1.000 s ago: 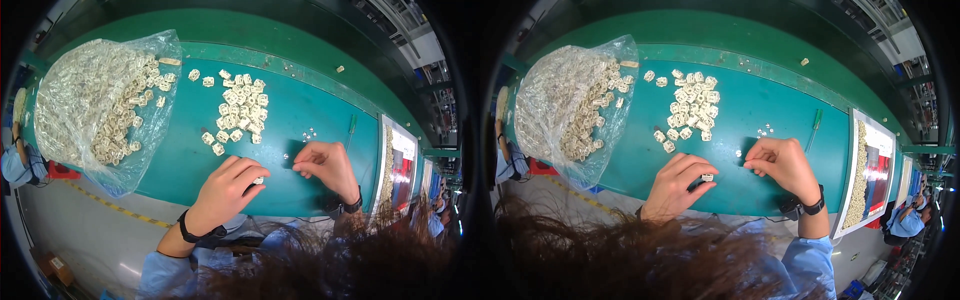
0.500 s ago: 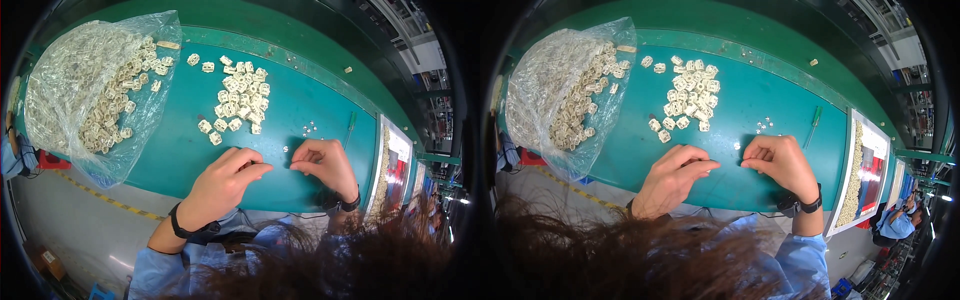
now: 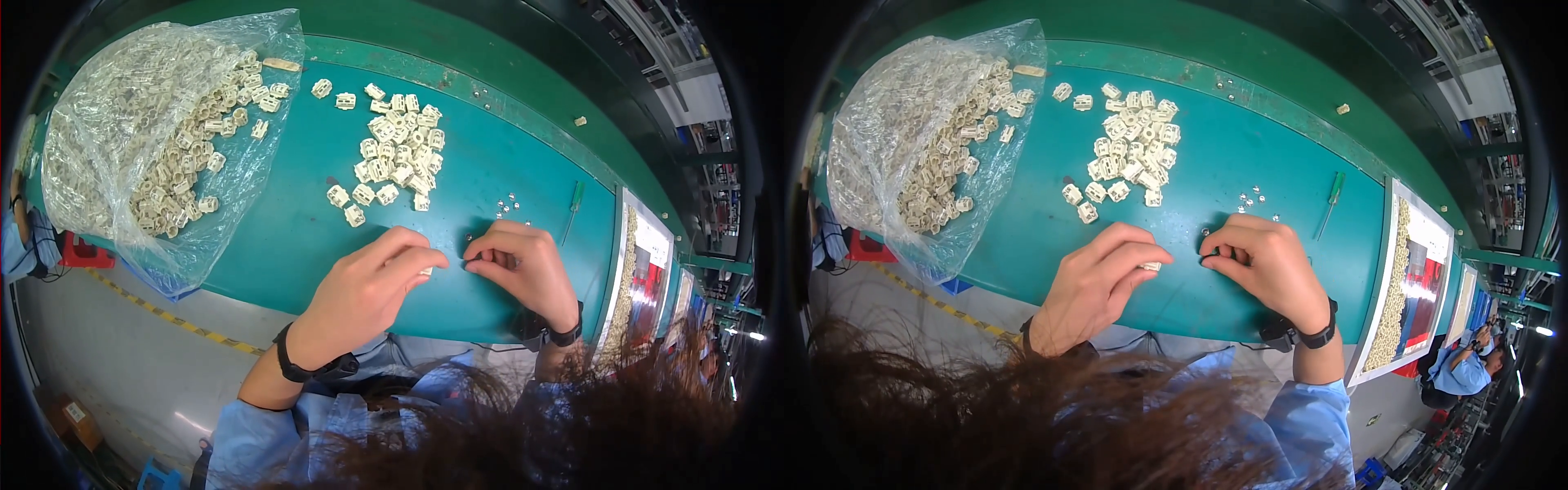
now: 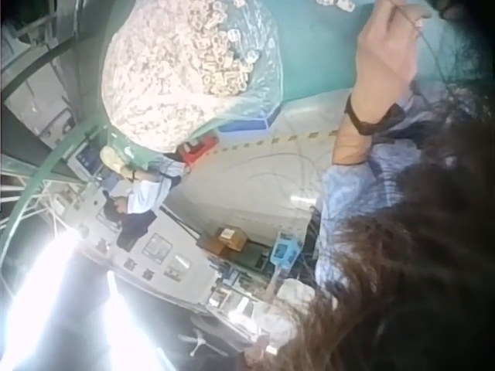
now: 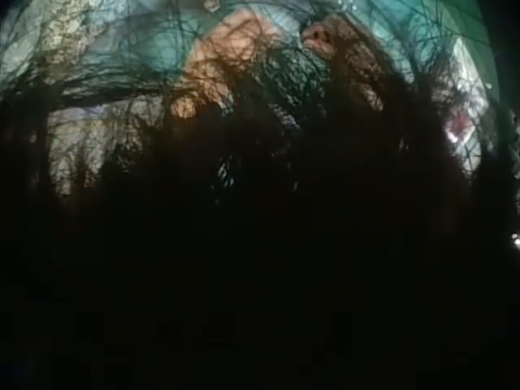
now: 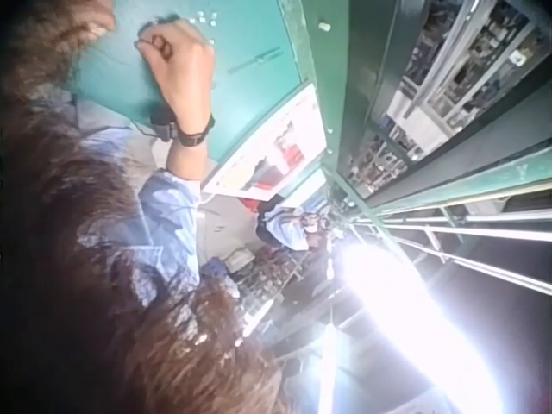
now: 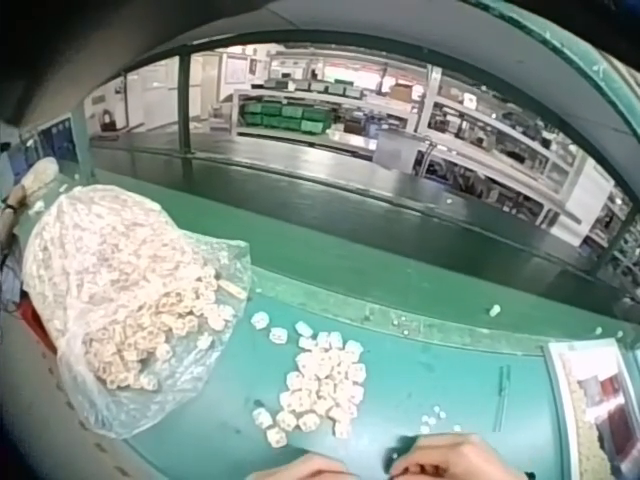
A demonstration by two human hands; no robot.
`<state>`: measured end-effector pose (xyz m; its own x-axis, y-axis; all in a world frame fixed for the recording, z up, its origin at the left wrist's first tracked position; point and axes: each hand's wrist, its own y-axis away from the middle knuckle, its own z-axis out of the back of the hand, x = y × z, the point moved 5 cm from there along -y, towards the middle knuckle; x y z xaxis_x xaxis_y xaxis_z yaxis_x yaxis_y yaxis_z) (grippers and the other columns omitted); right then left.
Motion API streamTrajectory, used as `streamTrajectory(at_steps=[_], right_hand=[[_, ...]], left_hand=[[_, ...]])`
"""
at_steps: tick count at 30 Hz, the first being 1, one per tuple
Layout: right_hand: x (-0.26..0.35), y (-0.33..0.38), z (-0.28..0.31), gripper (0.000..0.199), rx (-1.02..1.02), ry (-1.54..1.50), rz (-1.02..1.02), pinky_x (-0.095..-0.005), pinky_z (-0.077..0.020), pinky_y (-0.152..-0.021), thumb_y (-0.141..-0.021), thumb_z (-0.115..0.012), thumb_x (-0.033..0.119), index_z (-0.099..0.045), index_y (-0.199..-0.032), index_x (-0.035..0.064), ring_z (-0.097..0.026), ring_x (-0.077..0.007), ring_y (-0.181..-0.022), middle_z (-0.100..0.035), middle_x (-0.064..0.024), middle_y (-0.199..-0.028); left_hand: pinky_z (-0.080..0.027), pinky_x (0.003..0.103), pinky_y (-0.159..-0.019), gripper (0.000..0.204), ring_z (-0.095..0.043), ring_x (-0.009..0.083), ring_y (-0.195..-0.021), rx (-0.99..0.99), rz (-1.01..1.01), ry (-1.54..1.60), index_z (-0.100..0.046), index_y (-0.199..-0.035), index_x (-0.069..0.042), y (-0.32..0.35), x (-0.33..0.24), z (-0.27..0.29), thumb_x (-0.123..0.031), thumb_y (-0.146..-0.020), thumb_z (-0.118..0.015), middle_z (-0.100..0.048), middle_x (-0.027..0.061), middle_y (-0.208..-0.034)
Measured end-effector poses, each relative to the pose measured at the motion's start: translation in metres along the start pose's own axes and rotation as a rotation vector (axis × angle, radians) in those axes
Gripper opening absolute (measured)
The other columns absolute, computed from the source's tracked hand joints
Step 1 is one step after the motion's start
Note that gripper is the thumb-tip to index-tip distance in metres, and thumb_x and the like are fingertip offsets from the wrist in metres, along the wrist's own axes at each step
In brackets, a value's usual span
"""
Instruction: The recorder is sorting and inspecting small white circular components on an assembly line workbench.
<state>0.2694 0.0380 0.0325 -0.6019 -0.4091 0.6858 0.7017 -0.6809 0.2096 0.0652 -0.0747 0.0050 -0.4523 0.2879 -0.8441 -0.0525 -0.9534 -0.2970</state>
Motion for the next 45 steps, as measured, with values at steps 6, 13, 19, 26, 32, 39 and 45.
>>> streamTrajectory(at_steps=[6, 13, 19, 26, 32, 39, 45], right_hand=[[0.001, 0.0, -0.004, 0.011, -0.003, -0.043, 0.04, -0.0288, -0.0554, -0.067, -0.092, -0.087, -0.002, -0.084, -0.102, 0.0021, -0.071, -0.0127, -0.078, -0.076, -0.0056, -0.092], [-0.005, 0.005, -0.007, 0.02, 0.007, -0.268, 0.036, -0.0288, -0.0595, -0.071, -0.095, -0.085, -0.003, -0.085, -0.114, 0.0027, -0.075, -0.0132, -0.083, -0.082, -0.006, -0.098], [0.002, 0.004, -0.015, 0.029, 0.007, -0.383, -0.094, -0.0269, -0.0595, -0.075, -0.095, -0.082, -0.007, -0.085, -0.123, 0.0014, -0.077, -0.013, -0.089, -0.084, -0.0076, -0.1], [0.006, 0.0, -0.022, 0.031, -0.031, -0.184, 0.069, -0.0287, -0.0591, -0.074, -0.091, -0.084, -0.009, -0.087, -0.119, 0.0033, -0.074, -0.0132, -0.086, -0.079, -0.0065, -0.102], [0.006, 0.003, -0.014, 0.027, -0.02, -0.076, 0.176, -0.0328, -0.059, -0.075, -0.086, -0.089, -0.005, -0.087, -0.112, 0.0035, -0.072, -0.0179, -0.085, -0.076, -0.0068, -0.101], [0.007, 0.0, -0.023, 0.022, -0.022, 0.073, 0.354, -0.0383, -0.0584, -0.076, -0.083, -0.093, 0.005, -0.086, -0.103, 0.0053, -0.072, -0.0263, -0.085, -0.074, -0.0065, -0.097], [0.012, 0.0, -0.025, 0.017, -0.062, 0.186, 0.424, -0.0394, -0.0575, -0.073, -0.083, -0.093, 0.009, -0.082, -0.096, 0.0072, -0.072, -0.0272, -0.085, -0.075, -0.005, -0.094]], left_hand=[[-0.063, 0.034, -0.069, 0.021, -0.076, 0.0208, -0.087, -0.008, 0.037, 0.071, -0.084, -0.11, -0.007, 0.003, 0.008, -0.001, 0.001, -0.092, -0.088, -0.077, 0.0048, -0.113], [-0.063, 0.033, -0.07, 0.018, -0.076, 0.0206, -0.088, -0.022, -0.03, 0.041, -0.084, -0.107, -0.007, 0.004, 0.006, -0.002, 0.001, -0.091, -0.089, -0.078, 0.0037, -0.111], [-0.063, 0.035, -0.075, 0.022, -0.075, 0.021, -0.092, -0.029, -0.051, 0.011, -0.085, -0.109, -0.008, 0.005, 0.007, -0.001, -0.001, -0.09, -0.09, -0.079, 0.0022, -0.112], [-0.063, 0.035, -0.084, 0.028, -0.072, 0.0219, -0.098, 0.075, -0.153, -0.051, -0.086, -0.116, -0.01, 0.004, 0.003, -0.009, -0.005, -0.089, -0.091, -0.079, 0.0002, -0.113], [-0.061, 0.034, -0.082, 0.031, -0.066, 0.0218, -0.096, 0.022, -0.22, -0.123, -0.086, -0.118, -0.012, 0.001, -0.004, -0.005, -0.008, -0.088, -0.091, -0.078, -0.0022, -0.111], [-0.06, 0.036, -0.08, 0.034, -0.064, 0.0228, -0.095, 0.045, -0.197, -0.218, -0.085, -0.116, -0.013, 0.005, -0.001, -0.009, -0.013, -0.083, -0.095, -0.076, -0.003, -0.108], [-0.06, 0.037, -0.081, 0.031, -0.064, 0.0249, -0.094, 0.039, -0.154, -0.152, -0.081, -0.106, -0.013, 0.002, -0.001, -0.007, -0.013, -0.079, -0.096, -0.075, -0.0012, -0.105]])
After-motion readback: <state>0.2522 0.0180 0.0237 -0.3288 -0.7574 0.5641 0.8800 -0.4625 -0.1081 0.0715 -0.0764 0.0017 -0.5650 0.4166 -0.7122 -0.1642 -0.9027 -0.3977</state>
